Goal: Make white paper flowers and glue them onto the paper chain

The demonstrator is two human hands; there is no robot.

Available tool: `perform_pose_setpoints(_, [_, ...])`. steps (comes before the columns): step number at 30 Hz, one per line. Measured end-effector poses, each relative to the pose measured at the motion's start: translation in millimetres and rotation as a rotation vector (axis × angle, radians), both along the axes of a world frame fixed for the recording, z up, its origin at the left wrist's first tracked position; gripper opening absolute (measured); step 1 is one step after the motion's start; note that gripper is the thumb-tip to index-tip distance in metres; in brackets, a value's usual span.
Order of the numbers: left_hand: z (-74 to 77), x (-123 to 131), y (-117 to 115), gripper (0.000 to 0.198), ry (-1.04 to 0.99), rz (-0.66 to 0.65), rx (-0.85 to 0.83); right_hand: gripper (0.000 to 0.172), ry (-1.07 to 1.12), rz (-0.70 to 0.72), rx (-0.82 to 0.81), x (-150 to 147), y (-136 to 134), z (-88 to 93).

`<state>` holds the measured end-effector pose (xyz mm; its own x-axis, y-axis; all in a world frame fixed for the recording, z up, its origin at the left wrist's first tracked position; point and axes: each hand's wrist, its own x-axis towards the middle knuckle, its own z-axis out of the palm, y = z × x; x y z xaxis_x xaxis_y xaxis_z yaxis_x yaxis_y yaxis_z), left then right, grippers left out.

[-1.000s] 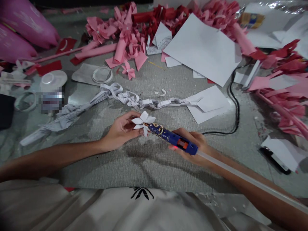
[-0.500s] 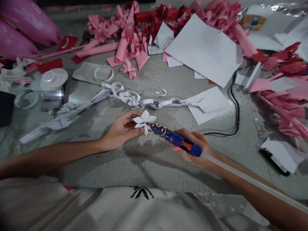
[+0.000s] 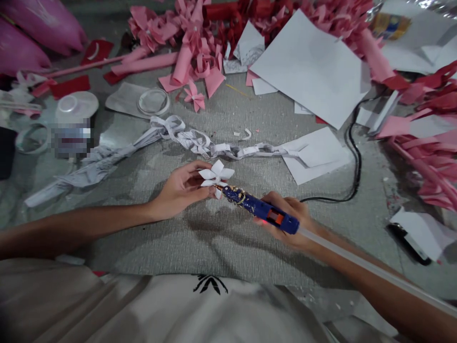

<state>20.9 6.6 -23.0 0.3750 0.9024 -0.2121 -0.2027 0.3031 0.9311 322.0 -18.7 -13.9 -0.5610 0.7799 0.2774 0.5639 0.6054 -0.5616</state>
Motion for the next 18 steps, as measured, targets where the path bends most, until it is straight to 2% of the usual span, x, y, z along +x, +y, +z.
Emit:
perform_pose_setpoints(9, [1.5,1.1,0.0,0.041,0.019,0.013,-0.001,0.03,-0.057,-0.016,0.061,-0.9,1.0,2.1])
perform_pose_setpoints(18, [-4.9,-1.3,1.4,0.042,0.005,0.031,0.024,0.017,-0.073,-0.006,0.106,2.3,3.3,6.3])
